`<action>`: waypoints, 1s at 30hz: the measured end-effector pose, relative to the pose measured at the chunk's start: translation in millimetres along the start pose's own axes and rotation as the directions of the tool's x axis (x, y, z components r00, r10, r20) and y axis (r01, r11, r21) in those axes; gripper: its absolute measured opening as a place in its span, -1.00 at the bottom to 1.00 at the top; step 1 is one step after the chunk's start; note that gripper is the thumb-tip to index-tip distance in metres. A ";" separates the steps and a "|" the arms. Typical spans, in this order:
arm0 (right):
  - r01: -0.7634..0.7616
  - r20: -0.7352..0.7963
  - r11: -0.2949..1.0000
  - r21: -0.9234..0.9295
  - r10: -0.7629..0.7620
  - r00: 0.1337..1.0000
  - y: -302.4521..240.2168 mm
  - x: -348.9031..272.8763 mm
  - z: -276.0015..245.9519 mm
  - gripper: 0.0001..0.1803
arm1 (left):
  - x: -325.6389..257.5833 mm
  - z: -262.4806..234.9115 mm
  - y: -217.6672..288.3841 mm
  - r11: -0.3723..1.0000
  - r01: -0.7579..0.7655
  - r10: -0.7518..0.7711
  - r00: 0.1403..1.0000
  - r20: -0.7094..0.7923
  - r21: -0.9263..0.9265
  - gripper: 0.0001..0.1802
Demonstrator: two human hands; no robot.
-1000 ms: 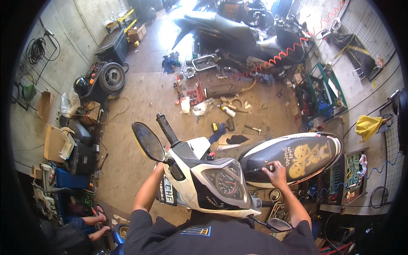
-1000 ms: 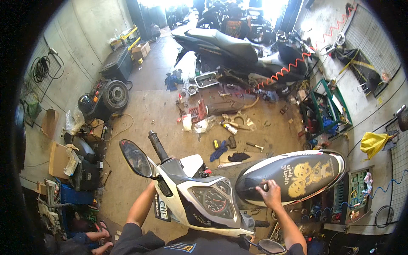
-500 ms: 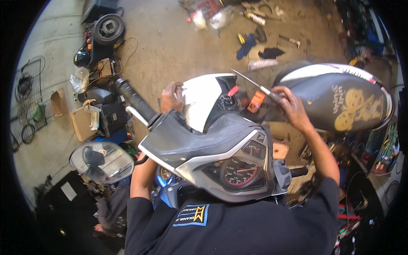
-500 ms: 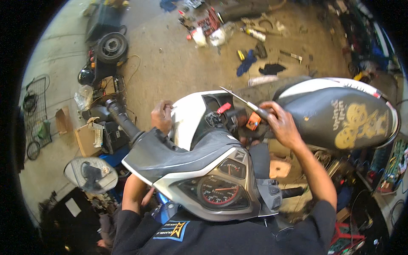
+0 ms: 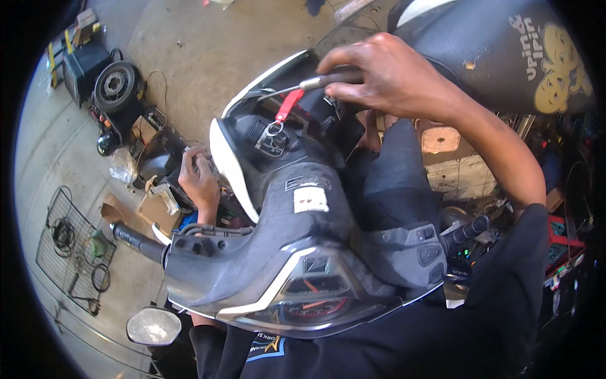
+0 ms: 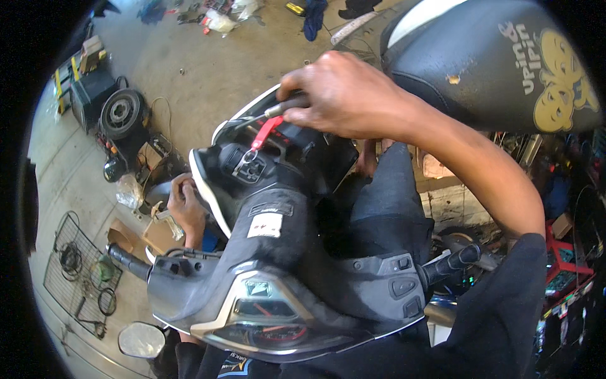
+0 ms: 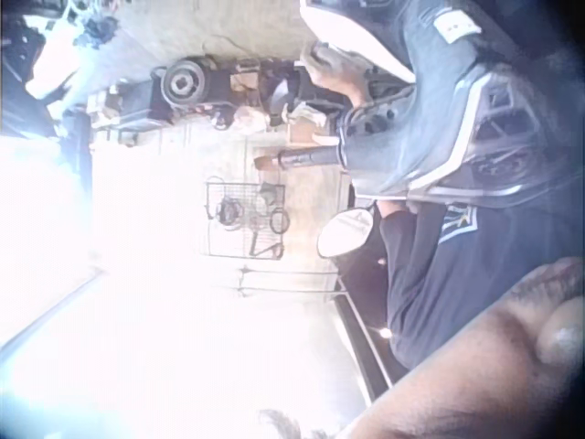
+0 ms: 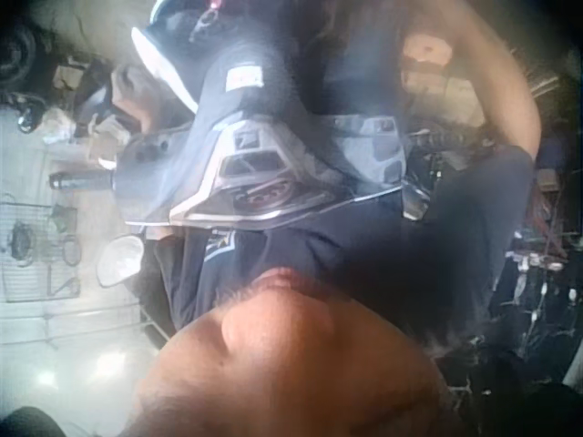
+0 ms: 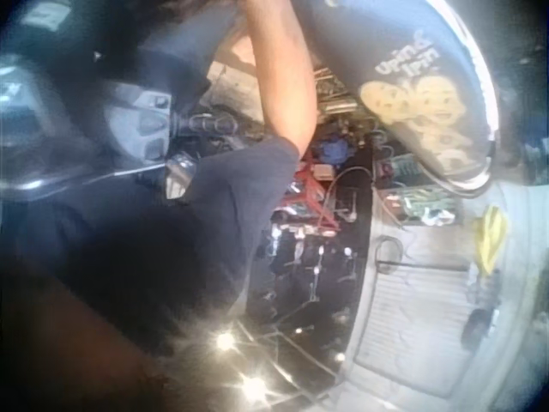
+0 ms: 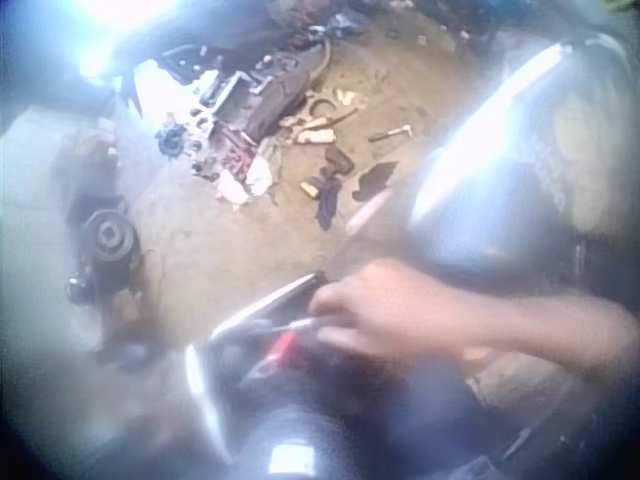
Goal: The person removes and replaces screws on a motorcycle fairing and dashboard using a screwdriver. The person unscrews fasteners from the side panels, works on the dashboard assembly near the handlebars, and then secures a fairing piece back into place.
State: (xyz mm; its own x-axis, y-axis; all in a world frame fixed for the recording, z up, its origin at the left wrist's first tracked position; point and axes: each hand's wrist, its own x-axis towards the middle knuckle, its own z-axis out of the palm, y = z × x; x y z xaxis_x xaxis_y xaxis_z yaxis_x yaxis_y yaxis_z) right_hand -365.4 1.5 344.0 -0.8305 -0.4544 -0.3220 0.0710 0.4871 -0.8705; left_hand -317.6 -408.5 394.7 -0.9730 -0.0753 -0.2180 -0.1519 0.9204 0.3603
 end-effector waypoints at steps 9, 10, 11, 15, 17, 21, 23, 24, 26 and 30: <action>0.173 -0.087 0.982 0.078 -0.166 0.982 19.4 17.6 53.4 -0.70 | -2.0 6.5 4.4 0.996 -0.009 0.006 0.999 0.040 0.089 -0.81; 0.179 -0.090 0.980 0.083 -0.171 0.981 19.1 17.5 57.1 -0.70 | -1.8 5.6 6.2 0.995 -0.011 0.007 0.999 0.037 0.096 -0.81; 0.181 -0.111 0.982 0.051 -0.174 0.978 15.3 17.8 60.9 -0.70 | -2.8 4.8 6.4 0.995 -0.022 0.019 1.000 0.025 0.096 -0.81; 0.201 -0.164 0.979 0.032 -0.193 0.967 11.4 19.7 60.4 -0.70 | -2.5 6.8 7.8 0.997 -0.029 0.029 1.000 0.001 0.078 -0.81; 0.199 -0.188 0.979 0.050 -0.187 0.964 13.0 21.2 60.2 -0.70 | -1.6 6.7 7.0 0.996 -0.011 0.009 1.000 0.018 0.084 -0.83; 0.215 -0.162 0.977 0.010 -0.211 0.964 14.3 24.8 63.8 -0.72 | -1.6 6.7 8.3 0.995 -0.065 0.064 0.998 0.008 0.078 -0.84; 0.233 -0.174 0.972 0.006 -0.229 0.958 13.7 26.0 64.2 -0.73 | -2.2 6.3 9.6 0.994 -0.062 0.063 0.998 -0.003 0.085 -0.84; 0.237 -0.171 0.972 0.003 -0.233 0.957 13.7 26.8 63.6 -0.73 | -2.4 5.8 9.2 0.994 -0.061 0.061 0.998 -0.003 0.086 -0.84; 0.239 -0.169 0.971 0.001 -0.236 0.957 15.3 27.9 64.0 -0.73 | -2.4 6.0 8.0 0.997 -0.044 0.044 0.999 0.001 0.062 -0.84; 0.269 -0.193 0.963 0.013 -0.262 0.946 17.8 29.3 65.2 -0.73 | -2.7 6.7 5.8 0.998 -0.017 0.017 1.000 0.003 0.058 -0.84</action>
State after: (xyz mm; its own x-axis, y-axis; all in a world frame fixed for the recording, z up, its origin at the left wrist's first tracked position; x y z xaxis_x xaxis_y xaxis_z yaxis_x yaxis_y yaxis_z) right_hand -352.5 -51.8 294.8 -0.9105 -0.4135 -0.0050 -0.1481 0.3373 -0.9297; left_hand -314.7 -400.4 391.4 -0.9749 -0.0586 -0.2149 -0.1252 0.9422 0.3109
